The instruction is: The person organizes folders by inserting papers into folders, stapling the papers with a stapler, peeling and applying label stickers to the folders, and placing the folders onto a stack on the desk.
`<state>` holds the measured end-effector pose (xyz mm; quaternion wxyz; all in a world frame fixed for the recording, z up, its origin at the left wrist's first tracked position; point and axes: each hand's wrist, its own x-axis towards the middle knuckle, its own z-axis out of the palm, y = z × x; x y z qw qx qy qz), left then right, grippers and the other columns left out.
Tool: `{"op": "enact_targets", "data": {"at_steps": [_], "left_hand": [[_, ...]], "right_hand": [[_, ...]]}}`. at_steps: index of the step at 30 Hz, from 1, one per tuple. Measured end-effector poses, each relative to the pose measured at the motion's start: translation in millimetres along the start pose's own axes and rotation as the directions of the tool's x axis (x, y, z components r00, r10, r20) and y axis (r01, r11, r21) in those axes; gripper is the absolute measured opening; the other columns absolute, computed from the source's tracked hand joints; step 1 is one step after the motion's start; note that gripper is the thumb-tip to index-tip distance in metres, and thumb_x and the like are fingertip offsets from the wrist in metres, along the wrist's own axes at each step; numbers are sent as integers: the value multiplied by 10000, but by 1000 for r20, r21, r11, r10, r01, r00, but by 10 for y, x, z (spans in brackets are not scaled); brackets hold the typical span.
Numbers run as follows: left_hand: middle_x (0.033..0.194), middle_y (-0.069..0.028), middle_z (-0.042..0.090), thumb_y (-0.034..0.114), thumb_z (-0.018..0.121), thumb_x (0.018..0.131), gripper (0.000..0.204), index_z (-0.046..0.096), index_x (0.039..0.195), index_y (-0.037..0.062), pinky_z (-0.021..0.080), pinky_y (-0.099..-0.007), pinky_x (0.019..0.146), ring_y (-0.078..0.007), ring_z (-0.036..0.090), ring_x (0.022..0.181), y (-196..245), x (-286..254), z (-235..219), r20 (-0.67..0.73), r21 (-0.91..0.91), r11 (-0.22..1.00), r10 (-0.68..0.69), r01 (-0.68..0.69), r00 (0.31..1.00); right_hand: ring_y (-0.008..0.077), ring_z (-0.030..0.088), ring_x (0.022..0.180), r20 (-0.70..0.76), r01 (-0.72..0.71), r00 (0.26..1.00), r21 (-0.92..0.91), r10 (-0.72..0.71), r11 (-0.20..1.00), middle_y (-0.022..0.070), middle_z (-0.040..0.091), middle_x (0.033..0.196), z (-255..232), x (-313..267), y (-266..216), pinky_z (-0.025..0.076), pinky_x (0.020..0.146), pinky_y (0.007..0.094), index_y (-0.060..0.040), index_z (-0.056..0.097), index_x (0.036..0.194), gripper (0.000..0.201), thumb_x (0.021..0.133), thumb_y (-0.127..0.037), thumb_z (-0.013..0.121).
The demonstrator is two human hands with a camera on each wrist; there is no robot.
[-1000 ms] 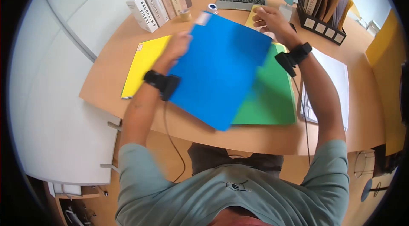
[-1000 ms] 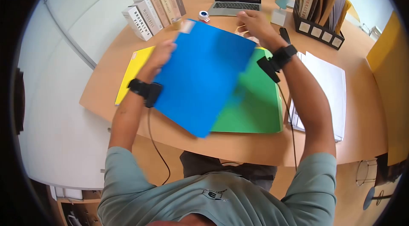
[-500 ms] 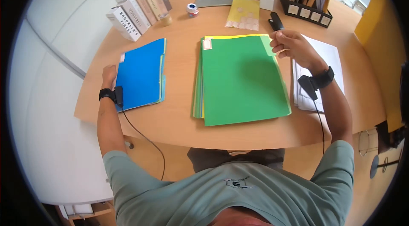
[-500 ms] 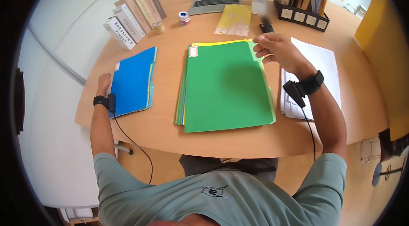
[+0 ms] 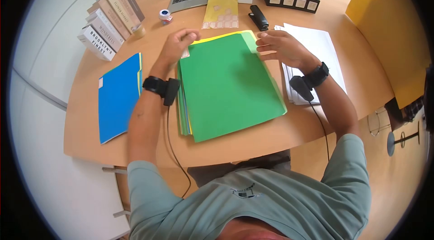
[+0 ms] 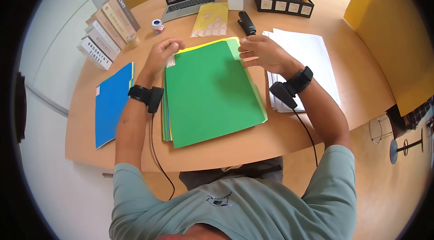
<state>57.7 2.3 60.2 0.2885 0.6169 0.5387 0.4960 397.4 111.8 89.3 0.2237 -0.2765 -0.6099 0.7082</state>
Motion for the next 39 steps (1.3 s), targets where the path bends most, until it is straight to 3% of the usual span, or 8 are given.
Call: {"op": "enact_targets", "data": {"at_steps": [11, 17, 23, 27, 30, 33, 36, 39], "left_hand": [[1096, -92, 657, 266, 574, 975, 368, 608, 1168, -45, 463, -287, 935, -159, 601, 1043, -168, 22, 113, -88, -60, 991, -125, 120, 988], [1085, -87, 647, 153, 534, 940, 315, 601, 1183, -35, 470, -275, 883, -142, 597, 1010, -102, 16, 124, -155, -28, 999, -48, 44, 987], [949, -51, 609, 54, 445, 900, 249, 603, 1081, -10, 462, -250, 749, -132, 568, 830, -152, -6, -16, -167, -273, 962, -67, 19, 984], [824, -21, 542, 102, 438, 924, 171, 578, 975, 18, 407, -232, 638, -115, 492, 729, -454, 87, -206, -162, -695, 705, 40, -143, 986], [913, -61, 526, 264, 567, 932, 262, 572, 1033, 21, 396, -285, 799, -171, 487, 876, -545, 60, -398, -20, -809, 571, 207, -138, 978], [968, -83, 536, 289, 566, 936, 320, 572, 1078, 3, 385, -336, 876, -200, 488, 907, -643, 79, -399, -45, -813, 538, 324, -223, 945], [956, -76, 541, 286, 563, 938, 316, 572, 1077, 2, 388, -328, 862, -189, 491, 894, -763, 80, -358, -92, -837, 480, 350, -263, 932], [943, -69, 547, 282, 560, 940, 313, 571, 1076, 0, 392, -320, 848, -177, 494, 880, -886, 93, -336, -126, -856, 428, 373, -291, 919]], "right_hand": [[225, 580, 1044, -15, -48, 999, 215, 52, 975, 78, 585, 1089, 36, 71, -103, 519, 873, 398, -9, 543, 1195, 358, 979, -294, 545], [219, 600, 1055, 215, 156, 941, 411, -263, 898, 160, 604, 1165, 516, 87, -543, 490, 947, 380, 28, 528, 1160, 255, 993, -163, 495], [220, 600, 1102, 438, 381, 823, 47, -362, 923, 122, 613, 1195, 806, 53, -556, 516, 922, 371, 30, 477, 1327, 386, 1000, -172, 510], [163, 641, 919, 64, 398, 899, -531, -432, 748, 111, 649, 1036, -167, -104, -587, 568, 732, 309, 39, 577, 1226, 434, 911, -249, 649], [192, 630, 820, -324, -68, 811, -879, -488, 471, 114, 653, 910, -1342, -190, -411, 518, 644, 333, 40, 600, 1144, 461, 844, -294, 710], [218, 592, 759, -488, -436, 749, -872, -449, 221, 131, 617, 864, -2307, -493, -189, 480, 621, 384, 57, 599, 1020, 473, 782, -321, 756], [200, 573, 679, -709, -585, 687, -671, -161, 456, 120, 593, 752, -2190, -743, -108, 442, 563, 370, 51, 605, 821, 366, 762, -273, 766], [147, 494, 537, -560, -413, 826, -675, -61, 611, 30, 528, 613, -2548, -713, 146, 334, 445, 327, -12, 573, 670, 334, 766, -276, 755]]}}
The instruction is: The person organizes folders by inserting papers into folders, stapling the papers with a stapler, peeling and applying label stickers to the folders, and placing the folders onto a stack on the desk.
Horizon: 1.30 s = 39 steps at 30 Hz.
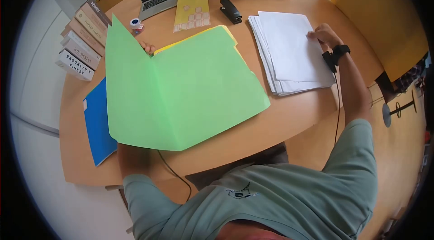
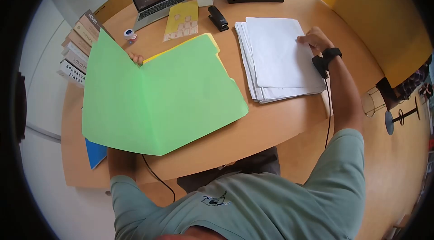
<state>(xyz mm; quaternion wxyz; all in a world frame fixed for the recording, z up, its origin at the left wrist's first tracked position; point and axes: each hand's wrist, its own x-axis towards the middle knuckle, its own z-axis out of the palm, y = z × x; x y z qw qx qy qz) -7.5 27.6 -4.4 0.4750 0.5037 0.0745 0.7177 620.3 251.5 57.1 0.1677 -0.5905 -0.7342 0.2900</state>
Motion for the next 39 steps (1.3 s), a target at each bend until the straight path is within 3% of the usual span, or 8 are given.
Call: {"op": "enact_targets", "data": {"at_steps": [7, 10, 12, 16, 19, 21, 27, 39], "left_hand": [[920, -57, 555, 276, 555, 942, 307, 572, 1072, -1, 398, -307, 822, -158, 499, 855, -108, -82, -97, 16, -53, 998, 44, -43, 999], [918, -56, 555, 276, 554, 942, 306, 573, 1069, -1, 398, -306, 818, -157, 499, 852, -101, -74, -88, 26, -55, 998, 33, -32, 999], [916, -56, 555, 276, 554, 942, 305, 573, 1068, -1, 398, -305, 815, -157, 499, 850, -68, -53, -56, 35, -51, 999, 19, -17, 999], [912, -55, 555, 276, 553, 942, 303, 575, 1064, 0, 399, -303, 810, -156, 499, 845, 11, -44, 28, 47, -36, 999, -5, 6, 999], [910, -54, 555, 276, 553, 942, 301, 576, 1061, 0, 399, -302, 806, -155, 499, 842, 71, -24, 59, 50, -35, 999, -11, 13, 999], [908, -54, 555, 276, 553, 942, 300, 576, 1060, 0, 399, -302, 803, -154, 499, 839, 108, -31, 91, 54, -34, 999, -14, 16, 998], [903, -52, 556, 275, 552, 942, 298, 579, 1054, 1, 399, -300, 795, -153, 499, 832, 191, -54, 95, 65, -22, 999, -27, 28, 998], [892, -50, 556, 275, 550, 942, 292, 583, 1044, 3, 400, -295, 780, -150, 499, 819, 263, 3, 35, 68, -7, 999, -34, 35, 997]], "right_hand": [[129, 467, 550, -260, 48, 965, 28, -39, 998, 31, 511, 606, 17, -144, -154, 369, 492, 334, 1, 593, 690, 184, 794, -144, 638], [105, 481, 585, -375, 270, 894, 13, -246, 963, 20, 538, 659, -187, -217, -314, 382, 508, 310, -3, 617, 799, 167, 861, -153, 578], [84, 477, 589, -430, 469, 838, 255, -335, 846, 5, 560, 714, -202, -543, -849, 393, 520, 272, 0, 621, 888, 180, 915, -158, 538], [71, 550, 653, -358, 395, 890, 293, -283, 871, -10, 570, 749, -200, -590, -1437, 457, 620, 198, 1, 621, 952, 222, 945, -219, 586], [66, 525, 646, -253, 482, 876, 511, -411, 712, -15, 538, 719, 233, -392, -1710, 432, 585, 209, -1, 617, 944, 256, 926, -256, 624], [71, 457, 603, -194, 548, 837, 275, -512, 790, -7, 515, 684, 627, -328, -1931, 376, 514, 268, 6, 614, 859, 254, 913, -243, 626], [87, 494, 606, 120, 383, 907, 161, -403, 910, 10, 552, 691, 1577, -649, -2393, 378, 524, 249, 31, 623, 918, 207, 885, -172, 607], [163, 580, 668, 286, 263, 905, 203, -314, 943, 112, 602, 777, 1627, -834, -2444, 465, 568, 309, 100, 598, 915, 240, 886, -134, 550]]}}
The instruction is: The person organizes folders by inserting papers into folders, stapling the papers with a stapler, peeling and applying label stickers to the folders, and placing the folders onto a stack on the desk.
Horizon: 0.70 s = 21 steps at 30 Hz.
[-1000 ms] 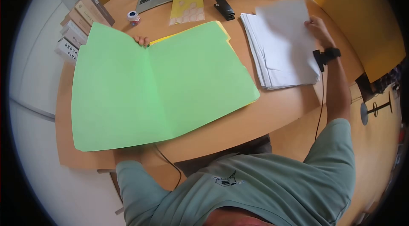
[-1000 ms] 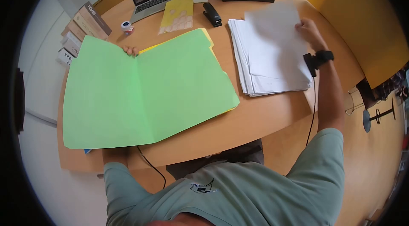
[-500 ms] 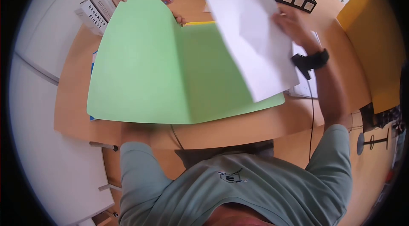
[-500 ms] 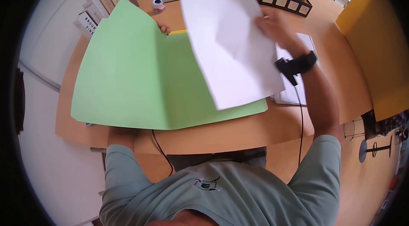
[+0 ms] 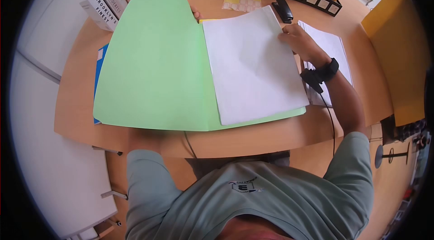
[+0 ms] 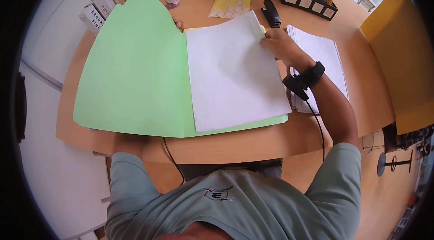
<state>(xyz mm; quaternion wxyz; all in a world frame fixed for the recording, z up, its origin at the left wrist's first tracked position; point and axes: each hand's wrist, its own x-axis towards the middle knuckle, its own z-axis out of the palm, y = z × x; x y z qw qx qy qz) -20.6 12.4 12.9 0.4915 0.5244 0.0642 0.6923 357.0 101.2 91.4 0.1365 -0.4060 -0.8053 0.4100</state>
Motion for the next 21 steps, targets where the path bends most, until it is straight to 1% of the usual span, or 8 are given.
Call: {"op": "enact_targets", "data": {"at_steps": [4, 7, 10, 13, 16, 21], "left_hand": [[889, -49, 556, 275, 549, 942, 291, 584, 1040, 3, 400, -294, 774, -149, 500, 814, 20, -2, 15, -9, 7, 1000, -6, 6, 1000], [886, -48, 556, 275, 549, 942, 290, 585, 1038, 4, 400, -293, 770, -148, 500, 810, 44, 5, 15, -7, 15, 1000, -8, 8, 1000], [884, -48, 556, 275, 548, 942, 289, 586, 1035, 4, 400, -292, 766, -147, 500, 807, 38, -13, 10, -10, 14, 1000, -15, 15, 1000], [881, -47, 556, 274, 548, 942, 287, 587, 1033, 5, 400, -291, 763, -146, 500, 804, 28, 3, 9, -13, 21, 1000, -20, 20, 1000], [878, -47, 556, 274, 547, 942, 286, 588, 1030, 5, 400, -290, 759, -146, 500, 800, 23, 32, 5, -10, 25, 1000, -16, 16, 1000], [874, -45, 556, 274, 546, 942, 285, 590, 1026, 6, 400, -288, 752, -144, 500, 794, 18, 96, 12, -4, 41, 999, -20, 21, 1000]], "right_hand": [[155, 573, 618, 39, 23, 999, 57, -26, 998, 116, 589, 739, 60, 1, -2, 460, 524, 300, 111, 590, 877, 264, 903, -147, 544], [141, 542, 537, 31, 84, 996, -31, -83, 996, 103, 580, 671, 66, -116, -86, 434, 479, 278, 101, 584, 825, 267, 906, -151, 554], [128, 520, 484, 114, 53, 992, -27, -50, 998, 86, 567, 613, -20, -201, -194, 413, 449, 266, 78, 574, 778, 260, 905, -147, 555], [124, 515, 450, 129, 60, 990, -66, -51, 996, 81, 557, 578, -35, -142, -103, 406, 425, 256, 61, 562, 746, 253, 903, -137, 546], [125, 528, 444, 118, 56, 992, -50, -50, 997, 85, 564, 584, -24, -142, -108, 422, 423, 257, 68, 570, 752, 245, 898, -127, 539], [128, 547, 437, 118, 51, 992, -76, -42, 996, 95, 583, 605, -20, -150, -140, 435, 419, 250, 90, 589, 791, 223, 890, -104, 539]]}}
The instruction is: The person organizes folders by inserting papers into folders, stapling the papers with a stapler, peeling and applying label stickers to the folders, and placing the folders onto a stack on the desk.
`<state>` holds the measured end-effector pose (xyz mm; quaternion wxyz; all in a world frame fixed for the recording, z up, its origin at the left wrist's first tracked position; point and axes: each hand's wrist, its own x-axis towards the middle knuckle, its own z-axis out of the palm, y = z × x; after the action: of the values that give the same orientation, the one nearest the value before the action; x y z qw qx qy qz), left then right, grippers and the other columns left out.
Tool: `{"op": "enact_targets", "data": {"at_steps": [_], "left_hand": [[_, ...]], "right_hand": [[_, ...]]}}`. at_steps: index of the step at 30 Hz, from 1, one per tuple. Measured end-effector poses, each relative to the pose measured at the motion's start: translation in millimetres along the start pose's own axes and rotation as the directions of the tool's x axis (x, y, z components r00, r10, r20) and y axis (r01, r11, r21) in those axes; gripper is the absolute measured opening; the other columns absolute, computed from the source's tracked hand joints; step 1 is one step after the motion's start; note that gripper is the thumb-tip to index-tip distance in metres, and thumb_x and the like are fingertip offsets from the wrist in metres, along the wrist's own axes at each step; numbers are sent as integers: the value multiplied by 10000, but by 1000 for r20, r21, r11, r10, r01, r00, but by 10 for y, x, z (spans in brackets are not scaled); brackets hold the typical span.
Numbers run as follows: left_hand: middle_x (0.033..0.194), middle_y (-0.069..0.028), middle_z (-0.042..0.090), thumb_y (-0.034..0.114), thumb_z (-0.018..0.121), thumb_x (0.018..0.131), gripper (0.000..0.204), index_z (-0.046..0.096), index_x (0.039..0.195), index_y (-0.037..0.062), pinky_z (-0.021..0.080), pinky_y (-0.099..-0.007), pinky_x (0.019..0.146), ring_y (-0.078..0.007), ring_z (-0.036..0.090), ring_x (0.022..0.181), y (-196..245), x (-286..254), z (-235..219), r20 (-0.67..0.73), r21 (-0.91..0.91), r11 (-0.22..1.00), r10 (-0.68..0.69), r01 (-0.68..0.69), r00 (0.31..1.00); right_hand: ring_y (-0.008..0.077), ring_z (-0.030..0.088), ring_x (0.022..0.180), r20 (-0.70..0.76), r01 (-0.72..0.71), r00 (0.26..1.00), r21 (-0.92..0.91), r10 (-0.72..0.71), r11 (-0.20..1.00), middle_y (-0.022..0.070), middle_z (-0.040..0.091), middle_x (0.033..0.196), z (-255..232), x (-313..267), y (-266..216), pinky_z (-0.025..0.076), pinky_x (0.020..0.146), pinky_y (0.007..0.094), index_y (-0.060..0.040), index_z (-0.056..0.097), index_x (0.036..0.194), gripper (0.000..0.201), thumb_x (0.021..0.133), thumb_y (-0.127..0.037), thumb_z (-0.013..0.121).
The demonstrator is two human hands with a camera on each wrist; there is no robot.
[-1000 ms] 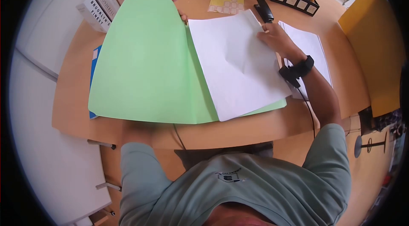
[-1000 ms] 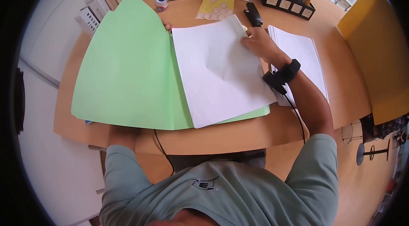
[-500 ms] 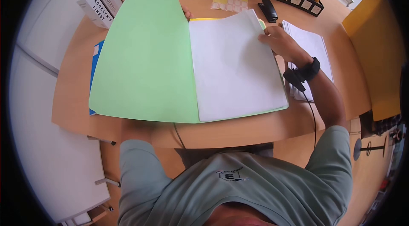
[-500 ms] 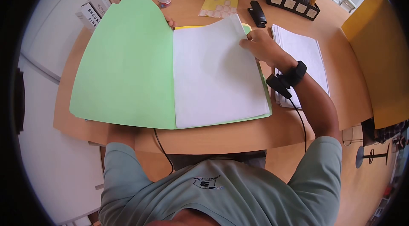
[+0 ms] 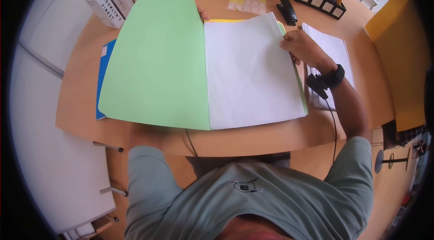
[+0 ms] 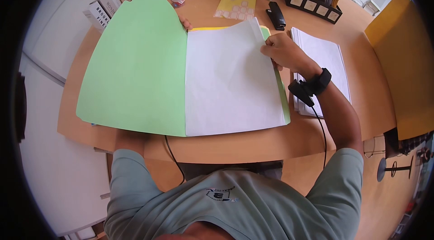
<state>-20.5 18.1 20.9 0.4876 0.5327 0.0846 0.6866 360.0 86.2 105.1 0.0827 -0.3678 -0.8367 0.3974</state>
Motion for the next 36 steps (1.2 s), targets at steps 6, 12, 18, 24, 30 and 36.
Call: {"op": "enact_targets", "data": {"at_steps": [6, 12, 18, 24, 30, 36], "left_hand": [[869, -44, 556, 274, 545, 942, 283, 592, 1020, 7, 401, -286, 744, -143, 500, 787, 13, 44, -4, 5, 12, 1000, -7, 7, 1000], [863, -43, 556, 274, 544, 942, 281, 594, 1015, 7, 401, -284, 736, -141, 500, 781, 41, 42, -9, 6, 13, 1000, -8, 8, 1000], [858, -42, 556, 273, 543, 942, 279, 596, 1010, 8, 401, -282, 728, -140, 500, 774, 80, 5, -4, 0, 16, 1000, -6, 6, 1000], [853, -40, 556, 273, 543, 942, 277, 598, 1005, 9, 401, -279, 721, -138, 500, 767, 72, -38, -5, -13, 19, 1000, -10, 10, 1000], [848, -39, 557, 273, 542, 941, 276, 601, 999, 10, 402, -277, 713, -136, 500, 760, 22, -19, -28, -23, 8, 1000, -5, 5, 1000], [843, -38, 557, 273, 541, 941, 274, 603, 994, 11, 402, -275, 705, -135, 500, 753, -34, 50, -42, -20, 20, 1000, -14, 14, 1000]], "right_hand": [[137, 573, 444, -1, -26, 1000, 24, 26, 999, 97, 598, 616, 43, -4, 4, 449, 428, 253, 117, 599, 848, 238, 904, -106, 535], [131, 573, 465, -36, -4, 999, -54, 2, 999, 97, 606, 641, 24, -57, -24, 461, 452, 257, 117, 603, 918, 262, 932, -137, 544], [124, 550, 492, -93, 14, 995, -173, -30, 985, 85, 602, 662, 25, -56, 45, 442, 449, 254, 78, 620, 964, 251, 928, -165, 568], [147, 546, 509, -57, 81, 994, -128, -89, 988, 87, 606, 670, -70, 31, 114, 446, 469, 285, 41, 634, 949, 224, 895, -174, 598], [321, 668, 787, -332, 56, 916, -455, -228, 889, 214, 671, 820, -550, 600, 356, 497, 688, 373, 23, 650, 931, 229, 845, -184, 600], [367, 665, 739, -400, 6, 893, -447, -206, 895, 262, 663, 804, -895, 1429, 944, 512, 671, 413, 99, 647, 923, 461, 853, -356, 623]]}}
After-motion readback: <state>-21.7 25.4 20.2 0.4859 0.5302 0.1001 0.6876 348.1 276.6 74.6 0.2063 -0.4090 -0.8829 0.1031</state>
